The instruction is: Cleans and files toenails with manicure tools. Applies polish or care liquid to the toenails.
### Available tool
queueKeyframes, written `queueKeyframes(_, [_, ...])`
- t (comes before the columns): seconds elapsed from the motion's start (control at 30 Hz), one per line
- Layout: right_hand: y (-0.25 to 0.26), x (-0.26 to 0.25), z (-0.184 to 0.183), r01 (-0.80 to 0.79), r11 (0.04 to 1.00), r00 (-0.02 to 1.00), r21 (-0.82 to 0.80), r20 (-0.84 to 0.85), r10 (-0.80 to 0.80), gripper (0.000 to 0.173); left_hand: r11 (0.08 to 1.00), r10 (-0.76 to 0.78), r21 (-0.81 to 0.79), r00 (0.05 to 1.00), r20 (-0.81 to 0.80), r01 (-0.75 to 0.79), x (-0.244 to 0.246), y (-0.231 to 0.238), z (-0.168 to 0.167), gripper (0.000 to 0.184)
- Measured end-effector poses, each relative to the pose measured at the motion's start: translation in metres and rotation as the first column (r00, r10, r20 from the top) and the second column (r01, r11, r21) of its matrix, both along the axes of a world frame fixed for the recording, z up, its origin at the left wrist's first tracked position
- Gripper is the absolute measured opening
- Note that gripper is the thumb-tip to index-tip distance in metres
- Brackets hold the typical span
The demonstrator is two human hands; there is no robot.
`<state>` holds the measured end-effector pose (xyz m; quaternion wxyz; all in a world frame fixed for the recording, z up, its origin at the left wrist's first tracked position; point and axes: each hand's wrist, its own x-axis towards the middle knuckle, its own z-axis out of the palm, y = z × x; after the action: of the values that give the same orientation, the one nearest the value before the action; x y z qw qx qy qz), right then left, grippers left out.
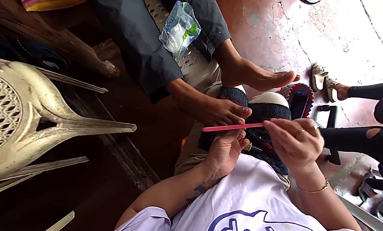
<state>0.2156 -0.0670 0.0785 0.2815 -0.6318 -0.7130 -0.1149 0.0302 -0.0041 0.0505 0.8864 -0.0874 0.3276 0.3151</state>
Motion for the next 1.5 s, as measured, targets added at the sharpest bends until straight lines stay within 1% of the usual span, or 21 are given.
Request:
queueKeyframes(0.17, [0.006,0.030,0.021,0.080,0.995,0.997,0.066,0.015,-0.081,0.012,1.000,0.000,-0.001,1.000,0.011,0.000,-0.002,0.001,-0.001,0.020])
queueKeyframes(0.33, [0.008,-0.009,0.004,-0.075,0.995,0.997,-0.071,0.028,0.077,0.014,1.000,0.007,0.022,1.000,0.003,-0.007,0.001,0.000,-0.004,0.021])
queueKeyframes(0.43, [0.011,0.034,0.032,0.031,0.995,0.998,-0.091,-0.043,-0.035,0.013,1.000,0.012,0.014,1.000,0.017,-0.013,-0.001,0.000,-0.004,0.021])
queueKeyframes(0.5, [0.004,0.058,0.048,0.075,0.996,0.994,-0.046,-0.078,-0.078,0.013,1.000,0.001,0.024,0.999,0.040,-0.002,-0.002,0.000,-0.003,0.022])
queueKeyframes(0.53, [0.002,0.059,0.049,0.054,0.998,0.994,-0.016,-0.098,-0.056,0.012,1.000,-0.004,0.027,0.999,0.050,0.002,-0.002,0.000,-0.004,0.023])
queueKeyframes(0.6, [0.003,0.041,0.043,-0.071,0.996,0.992,-0.048,-0.110,0.066,0.010,0.999,-0.015,0.036,0.996,0.091,0.011,-0.003,-0.001,-0.008,0.023])
queueKeyframes(0.67, [0.010,0.024,0.031,-0.177,0.978,0.984,-0.108,-0.022,0.175,0.012,0.999,-0.017,0.044,0.986,0.163,0.010,-0.004,-0.002,-0.015,0.020])
queueKeyframes(0.73, [0.025,0.029,0.028,-0.155,0.986,0.983,-0.060,0.085,0.160,0.013,0.999,-0.019,0.039,0.974,0.226,0.011,-0.006,-0.002,-0.019,0.016])
queueKeyframes(0.8, [0.046,0.040,0.038,-0.121,0.993,0.984,0.008,0.131,0.119,0.014,0.998,-0.023,0.057,0.951,0.308,0.006,-0.008,-0.003,-0.023,0.014])
queueKeyframes(0.87, [0.060,0.032,0.046,-0.192,0.981,0.961,-0.022,0.201,0.193,0.015,0.995,-0.036,0.095,0.922,0.386,-0.001,-0.008,-0.003,-0.028,0.008])
queueKeyframes(0.93, [0.072,0.020,0.049,-0.310,0.945,0.890,-0.107,0.317,0.328,0.016,0.990,-0.052,0.141,0.891,0.450,-0.014,-0.008,-0.002,-0.033,0.005])
queueKeyframes(1.0, [0.094,0.020,0.053,-0.344,0.925,0.842,-0.158,0.383,0.379,0.017,0.989,-0.058,0.146,0.868,0.493,-0.017,-0.008,-0.002,-0.036,0.005])
queueKeyframes(1.07, [0.120,0.025,0.062,-0.379,0.902,0.847,-0.205,0.316,0.428,0.015,0.987,-0.068,0.159,0.849,0.525,-0.020,-0.009,-0.003,-0.038,0.006])
queueKeyframes(1.1, [0.130,0.025,0.067,-0.443,0.862,0.835,-0.245,0.238,0.496,0.014,0.985,-0.075,0.172,0.838,0.540,-0.023,-0.009,-0.003,-0.039,0.007])
queueKeyframes(1.17, [0.143,0.016,0.073,-0.608,0.703,0.742,-0.367,0.052,0.669,0.020,0.982,-0.085,0.186,0.831,0.550,-0.023,-0.009,-0.002,-0.039,0.010])
queueKeyframes(1.2, [0.147,0.011,0.072,-0.657,0.628,0.691,-0.418,0.001,0.723,0.024,0.984,-0.084,0.177,0.833,0.547,-0.017,-0.010,-0.001,-0.038,0.009])
queueKeyframes(1.23, [0.152,0.009,0.068,-0.672,0.598,0.664,-0.438,0.002,0.748,0.025,0.985,-0.087,0.172,0.833,0.546,-0.011,-0.010,-0.001,-0.038,0.007])
queueKeyframes(1.33, [0.162,0.012,0.058,-0.600,0.687,0.701,-0.410,0.145,0.698,0.022,0.986,-0.095,0.164,0.823,0.560,0.002,-0.010,0.000,-0.038,0.008])
queueKeyframes(1.37, [0.163,0.011,0.056,-0.603,0.682,0.690,-0.413,0.158,0.706,0.022,0.986,-0.098,0.164,0.822,0.562,0.005,-0.010,0.000,-0.039,0.009])
queueKeyframes(1.47, [0.162,0.003,0.052,-0.660,0.581,0.606,-0.476,0.119,0.786,0.025,0.986,-0.100,0.167,0.845,0.525,0.014,-0.012,0.001,-0.038,0.013])
queueKeyframes(1.5, [0.164,0.005,0.051,-0.646,0.597,0.614,-0.476,0.140,0.777,0.025,0.985,-0.105,0.173,0.851,0.515,0.016,-0.013,0.001,-0.038,0.013])
